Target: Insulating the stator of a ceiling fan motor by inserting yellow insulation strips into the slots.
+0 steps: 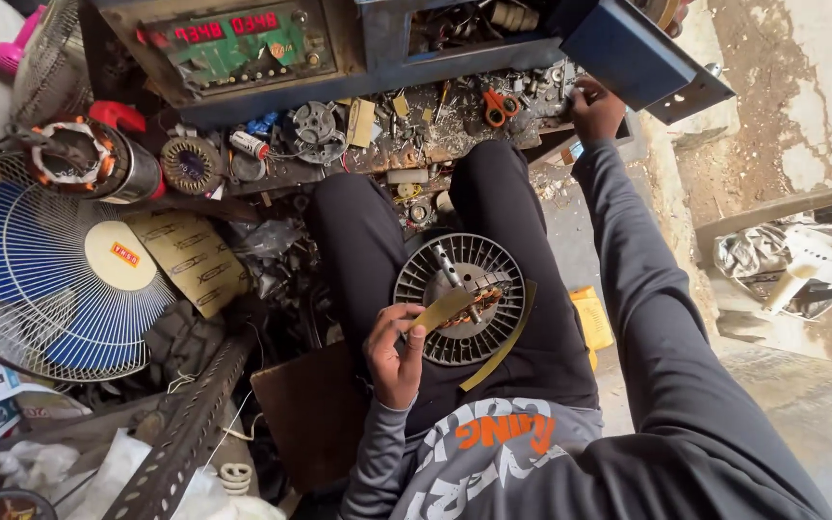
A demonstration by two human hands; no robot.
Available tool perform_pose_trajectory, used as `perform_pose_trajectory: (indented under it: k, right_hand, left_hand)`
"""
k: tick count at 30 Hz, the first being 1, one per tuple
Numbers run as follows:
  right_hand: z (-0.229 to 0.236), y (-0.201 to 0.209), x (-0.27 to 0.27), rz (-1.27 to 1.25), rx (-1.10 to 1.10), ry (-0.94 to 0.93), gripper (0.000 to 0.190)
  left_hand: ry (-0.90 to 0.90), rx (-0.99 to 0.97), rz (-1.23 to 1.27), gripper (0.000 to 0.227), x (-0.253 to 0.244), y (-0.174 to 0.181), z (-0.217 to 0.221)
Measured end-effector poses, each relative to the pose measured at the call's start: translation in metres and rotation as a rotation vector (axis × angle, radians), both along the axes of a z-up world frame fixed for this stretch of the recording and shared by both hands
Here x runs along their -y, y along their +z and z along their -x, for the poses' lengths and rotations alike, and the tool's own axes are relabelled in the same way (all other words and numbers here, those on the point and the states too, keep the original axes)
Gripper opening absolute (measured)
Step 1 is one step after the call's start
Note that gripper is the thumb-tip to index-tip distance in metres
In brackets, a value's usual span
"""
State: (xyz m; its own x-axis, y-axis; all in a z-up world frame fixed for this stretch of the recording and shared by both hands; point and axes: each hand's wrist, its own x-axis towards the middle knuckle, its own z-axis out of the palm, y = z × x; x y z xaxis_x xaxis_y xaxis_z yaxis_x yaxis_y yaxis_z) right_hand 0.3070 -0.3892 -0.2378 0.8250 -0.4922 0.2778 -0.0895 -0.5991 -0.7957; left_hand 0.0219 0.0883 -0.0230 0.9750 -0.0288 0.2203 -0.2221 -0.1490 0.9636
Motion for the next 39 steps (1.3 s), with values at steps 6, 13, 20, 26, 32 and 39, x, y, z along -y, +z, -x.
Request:
perform_pose_trajectory:
  k: [6, 13, 20, 26, 32, 39]
  right_hand:
    - [0.004, 0.003, -0.002, -0.01, -0.026, -0.014, 0.008]
    - [0.003, -0.014, -0.004, -0.139, 0.076, -0.005, 0.011]
    - [0.016, -0.014, -0.01, -0.315, 0.265, -0.033, 0.009]
    - [0.139, 0.067, -0.068, -0.726, 0.251, 0.071, 0.01]
    - [0.273, 0.147, -0.119, -1.121, 0.219, 0.224, 0.008]
    - [0.294, 0.144, -0.111, -0.927, 0.08, 0.158, 0.003]
  left_hand:
    - [0.021, 0.005, -0.045, 0.024, -0.003, 0.019, 0.011]
    - [0.034, 0.081, -0.143, 0.026, -0.005, 0.033, 0.028]
    - [0.051, 0.07, -0.164, 0.023, 0.014, 0.036, 0.034]
    - [0.091, -0.09, -0.114, 0.018, 0.044, 0.042, 0.042]
    - [-0.216, -0.088, -0.248, 0.019, 0.08, 0.049, 0.034]
    - [-0.148, -0.377, -0.377, 0.025, 0.094, 0.009, 0.027]
